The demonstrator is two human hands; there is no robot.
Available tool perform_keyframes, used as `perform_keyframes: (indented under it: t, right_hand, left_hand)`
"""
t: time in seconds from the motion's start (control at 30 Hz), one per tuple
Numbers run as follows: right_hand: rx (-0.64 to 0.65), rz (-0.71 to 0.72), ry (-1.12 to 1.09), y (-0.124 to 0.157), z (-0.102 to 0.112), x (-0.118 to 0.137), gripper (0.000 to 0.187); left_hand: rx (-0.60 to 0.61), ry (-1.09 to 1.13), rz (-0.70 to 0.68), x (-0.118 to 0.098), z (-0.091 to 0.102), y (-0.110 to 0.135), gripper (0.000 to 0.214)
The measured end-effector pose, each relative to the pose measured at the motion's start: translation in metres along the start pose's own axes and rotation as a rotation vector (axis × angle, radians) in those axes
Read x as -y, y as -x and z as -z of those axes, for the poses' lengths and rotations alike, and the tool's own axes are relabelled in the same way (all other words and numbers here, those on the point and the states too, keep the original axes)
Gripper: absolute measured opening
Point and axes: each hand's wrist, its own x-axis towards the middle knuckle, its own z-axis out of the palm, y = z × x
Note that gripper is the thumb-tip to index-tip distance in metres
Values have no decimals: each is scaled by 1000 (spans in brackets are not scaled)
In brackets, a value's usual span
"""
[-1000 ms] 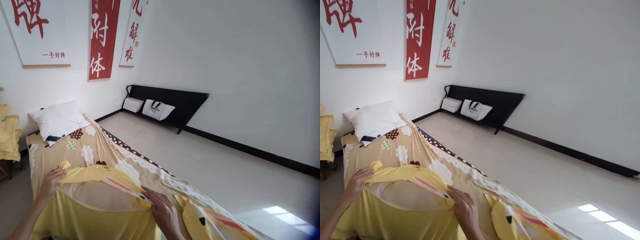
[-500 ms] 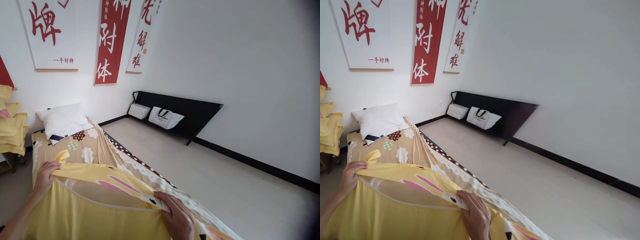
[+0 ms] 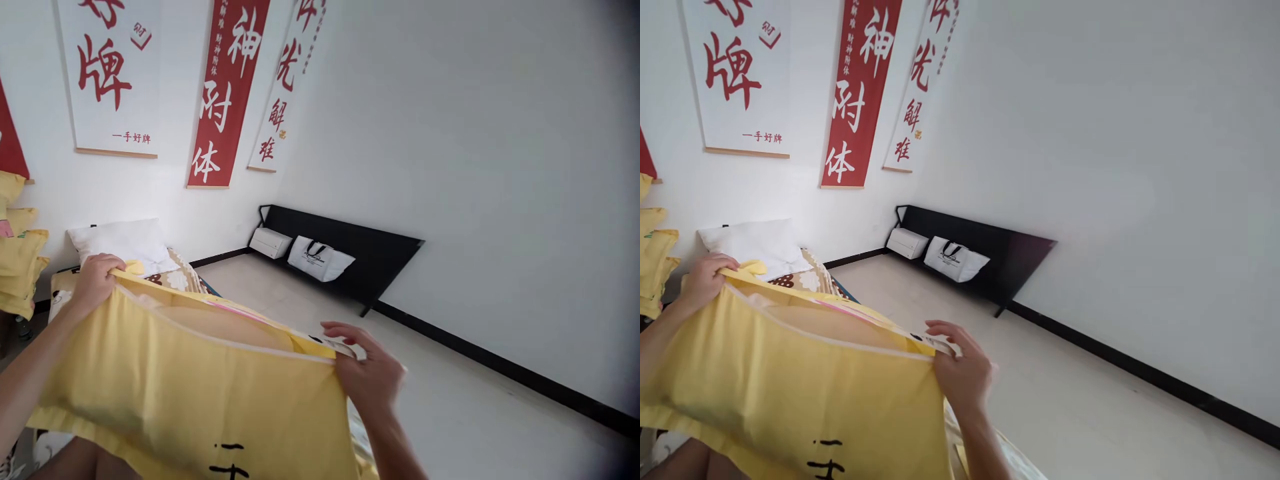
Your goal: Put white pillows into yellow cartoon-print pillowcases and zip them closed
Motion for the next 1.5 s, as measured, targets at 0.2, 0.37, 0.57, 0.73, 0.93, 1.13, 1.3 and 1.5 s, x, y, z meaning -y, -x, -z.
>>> perform_keyframes:
  t: [0.2, 0.37, 0.57, 0.73, 0.93, 1.13, 1.3, 1.5]
  right_hand:
    - [72, 11, -81, 29, -37, -37, 22]
    - [374, 54, 171, 32, -88, -81, 26]
    - [410, -35, 282, -3, -101, -110, 42]
    - [303, -192, 350, 25, -78, -138, 48]
    - [849, -336, 560, 147, -105, -161, 73]
    - [1027, -490, 566, 211, -111, -164, 81]
    - [640, -210, 541, 141, -73, -143, 78]
    - [739, -371, 500, 165, -77, -142, 66]
  left_hand:
    - [140, 163, -136, 40, -46, -2, 59]
    - [598, 85, -68, 102, -169, -3, 58]
    - [515, 198, 7, 113, -240, -44, 54]
    - [511, 325, -94, 125, -269, -50, 62]
    - [1031, 192, -23, 137, -328, 44, 78]
    - [1182, 46, -98, 141, -324, 96, 83]
    - [726, 62, -283, 149, -276, 37, 70]
    - [899, 0, -100, 142, -281, 80, 81]
